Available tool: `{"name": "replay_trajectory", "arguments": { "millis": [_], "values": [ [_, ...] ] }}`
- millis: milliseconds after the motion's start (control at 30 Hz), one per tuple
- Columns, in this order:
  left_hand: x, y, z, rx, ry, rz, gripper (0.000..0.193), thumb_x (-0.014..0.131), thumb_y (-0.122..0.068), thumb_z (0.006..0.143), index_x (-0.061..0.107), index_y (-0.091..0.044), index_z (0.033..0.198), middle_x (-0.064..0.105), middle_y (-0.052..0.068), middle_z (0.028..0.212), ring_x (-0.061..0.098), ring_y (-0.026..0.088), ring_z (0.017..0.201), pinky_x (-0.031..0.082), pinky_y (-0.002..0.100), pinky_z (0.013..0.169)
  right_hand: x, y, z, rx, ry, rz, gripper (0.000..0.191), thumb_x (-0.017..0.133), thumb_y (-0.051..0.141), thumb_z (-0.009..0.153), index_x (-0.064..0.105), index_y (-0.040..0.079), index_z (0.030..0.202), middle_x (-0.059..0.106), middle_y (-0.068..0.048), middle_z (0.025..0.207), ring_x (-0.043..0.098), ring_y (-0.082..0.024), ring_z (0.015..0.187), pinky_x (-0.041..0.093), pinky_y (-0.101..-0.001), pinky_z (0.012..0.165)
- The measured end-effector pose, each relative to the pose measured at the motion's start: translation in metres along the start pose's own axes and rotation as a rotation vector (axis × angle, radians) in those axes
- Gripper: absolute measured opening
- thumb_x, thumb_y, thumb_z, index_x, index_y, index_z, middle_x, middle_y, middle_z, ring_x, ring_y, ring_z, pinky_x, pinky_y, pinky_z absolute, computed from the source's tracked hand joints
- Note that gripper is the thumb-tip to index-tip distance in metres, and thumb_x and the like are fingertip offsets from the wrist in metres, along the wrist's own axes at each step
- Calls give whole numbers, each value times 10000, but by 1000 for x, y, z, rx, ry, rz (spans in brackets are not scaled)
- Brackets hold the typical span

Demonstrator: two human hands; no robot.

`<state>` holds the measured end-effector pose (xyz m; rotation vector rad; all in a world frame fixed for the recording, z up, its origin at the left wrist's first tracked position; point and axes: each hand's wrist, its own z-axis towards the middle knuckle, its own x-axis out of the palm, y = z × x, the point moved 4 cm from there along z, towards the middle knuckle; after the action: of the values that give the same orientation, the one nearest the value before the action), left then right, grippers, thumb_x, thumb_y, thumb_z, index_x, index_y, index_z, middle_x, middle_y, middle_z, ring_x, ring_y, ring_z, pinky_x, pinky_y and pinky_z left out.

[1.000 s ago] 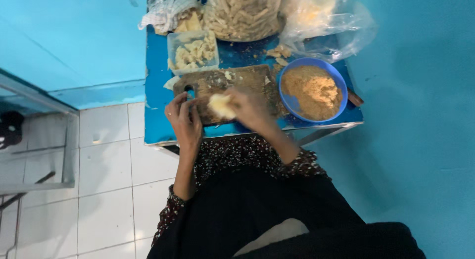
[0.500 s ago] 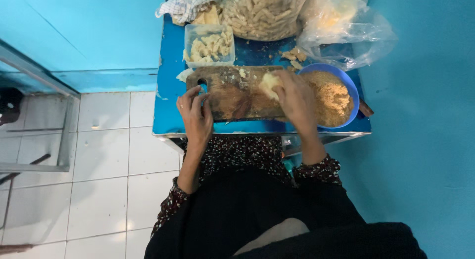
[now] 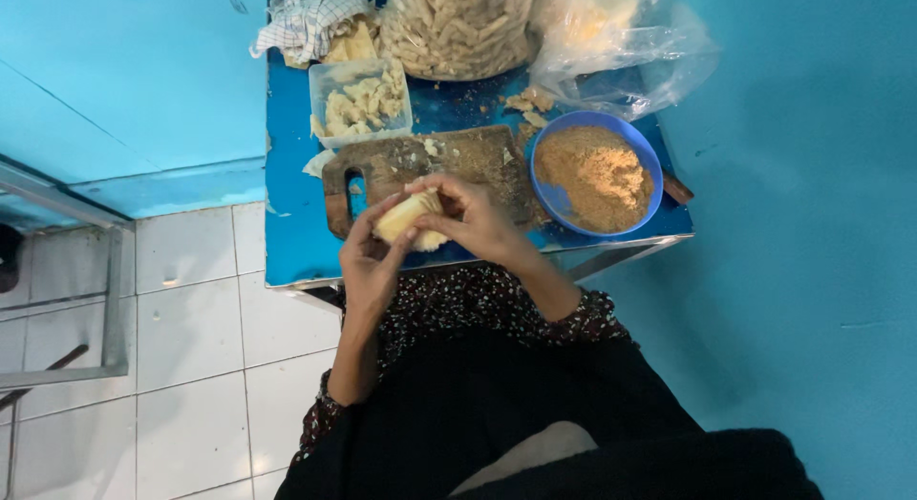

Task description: The person sits at a small table and folds thin square dough wrappers by hand on a wooden cutting board, pressing and creasing each folded piece and setting finished pieces aside. A blue bowl of crumbly filling and bags of prepared snack pieces sit on the table as the person works through the wrappers one at a time.

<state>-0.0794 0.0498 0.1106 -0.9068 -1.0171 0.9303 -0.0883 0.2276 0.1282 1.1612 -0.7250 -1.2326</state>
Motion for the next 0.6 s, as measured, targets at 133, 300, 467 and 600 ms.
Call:
{"name": "replay_trajectory", "arguments": {
  "millis": [133, 300, 467, 600],
  "values": [
    [-9, 19, 5, -9, -179, 63, 400, 744, -14, 948, 625, 50, 1324, 703, 117, 1215, 669, 136, 1035, 561, 269, 860, -3, 7, 13, 50, -122, -157, 446, 769, 80, 950, 618, 74, 1369, 706, -72, 1136, 686, -139, 1013, 575, -297, 864],
    [-26, 32, 12, 79, -215, 40, 352, 718, -50, 988, 630, 39, 1317, 703, 92, 1206, 663, 113, 1038, 565, 247, 876, 11, 44, -1, -369, -397, -785, 381, 870, 115, 803, 703, 123, 1146, 656, -138, 1142, 654, -261, 1086, 560, -371, 894],
    [-30, 29, 5, 151, -144, 66, 321, 590, -103, 1091, 618, 19, 1387, 675, 69, 1275, 622, 92, 1105, 532, 234, 939, 41, 35, 2, -303, -277, -634, 349, 819, 72, 863, 729, 89, 1199, 722, -130, 1174, 719, -243, 1070, 599, -356, 883],
    [-35, 27, 3, 40, -173, 13, 345, 564, -113, 1085, 604, 12, 1404, 682, 65, 1268, 646, 87, 1066, 549, 236, 911, 44, 17, 6, -217, -301, -520, 253, 716, 18, 989, 729, 72, 1236, 765, -123, 1107, 780, -216, 966, 615, -333, 835]
  ]
}}
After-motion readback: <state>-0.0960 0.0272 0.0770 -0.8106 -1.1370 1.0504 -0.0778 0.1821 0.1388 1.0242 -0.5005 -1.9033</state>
